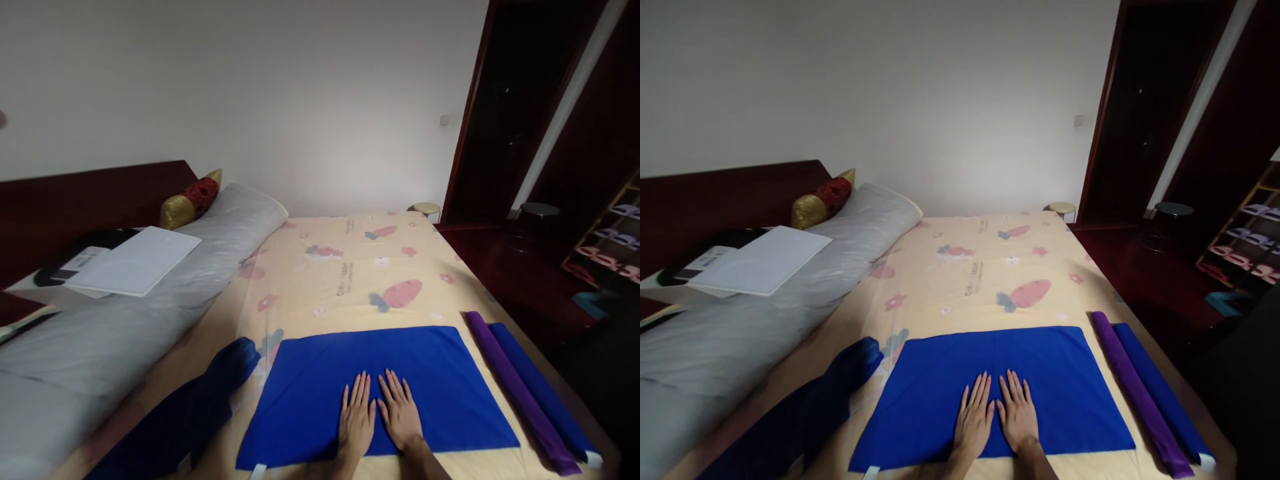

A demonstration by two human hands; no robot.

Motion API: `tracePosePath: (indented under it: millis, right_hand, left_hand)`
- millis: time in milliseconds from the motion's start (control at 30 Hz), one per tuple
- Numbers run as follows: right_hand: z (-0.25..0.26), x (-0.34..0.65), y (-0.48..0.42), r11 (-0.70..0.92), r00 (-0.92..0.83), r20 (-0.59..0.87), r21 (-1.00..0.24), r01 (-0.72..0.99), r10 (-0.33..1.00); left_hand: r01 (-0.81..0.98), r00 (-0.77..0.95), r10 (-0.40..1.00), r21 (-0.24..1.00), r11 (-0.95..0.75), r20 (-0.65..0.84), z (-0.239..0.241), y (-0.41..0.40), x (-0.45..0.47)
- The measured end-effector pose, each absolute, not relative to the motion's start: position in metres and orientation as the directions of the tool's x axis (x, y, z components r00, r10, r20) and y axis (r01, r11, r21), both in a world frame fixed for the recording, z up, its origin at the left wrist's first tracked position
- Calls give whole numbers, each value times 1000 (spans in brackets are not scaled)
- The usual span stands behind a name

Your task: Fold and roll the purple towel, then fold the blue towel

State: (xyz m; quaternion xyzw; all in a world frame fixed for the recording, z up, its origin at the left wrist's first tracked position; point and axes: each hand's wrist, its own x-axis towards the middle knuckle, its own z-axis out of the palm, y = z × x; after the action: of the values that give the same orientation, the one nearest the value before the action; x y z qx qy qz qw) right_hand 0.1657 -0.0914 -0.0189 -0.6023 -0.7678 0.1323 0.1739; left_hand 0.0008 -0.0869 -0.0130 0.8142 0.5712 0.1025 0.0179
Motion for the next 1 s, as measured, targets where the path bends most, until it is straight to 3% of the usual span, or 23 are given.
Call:
tracePosePath:
  millis: [167, 367, 467, 567, 767, 1000]
  right_hand:
    - [-31, 246, -105, 88, -33, 169, -328, 941, 985]
    - [-51, 375, -142, 23, 19, 226, -184, 983, 974]
    - [-56, 392, -143, 39, -2, 226, -159, 987, 974]
    - [-51, 364, -127, 25, 22, 273, -166, 986, 962]
    - [-15, 227, -87, 229, -169, 202, -329, 916, 965]
    - [-9, 146, -69, 365, -369, 82, -446, 817, 926]
  left_hand:
    - [971, 199, 972, 112, -213, 125, -9, -86, -39]
    - [976, -199, 979, -83, 201, 32, -6, -103, -176]
    - [985, -118, 992, -124, 122, 40, -2, -113, -218]
    - [993, -45, 986, -101, 62, 162, 9, -111, -210]
    - [987, 121, 974, 77, -138, 190, 20, -77, -89]
    - [933, 319, 941, 139, -333, 116, -6, -64, 8]
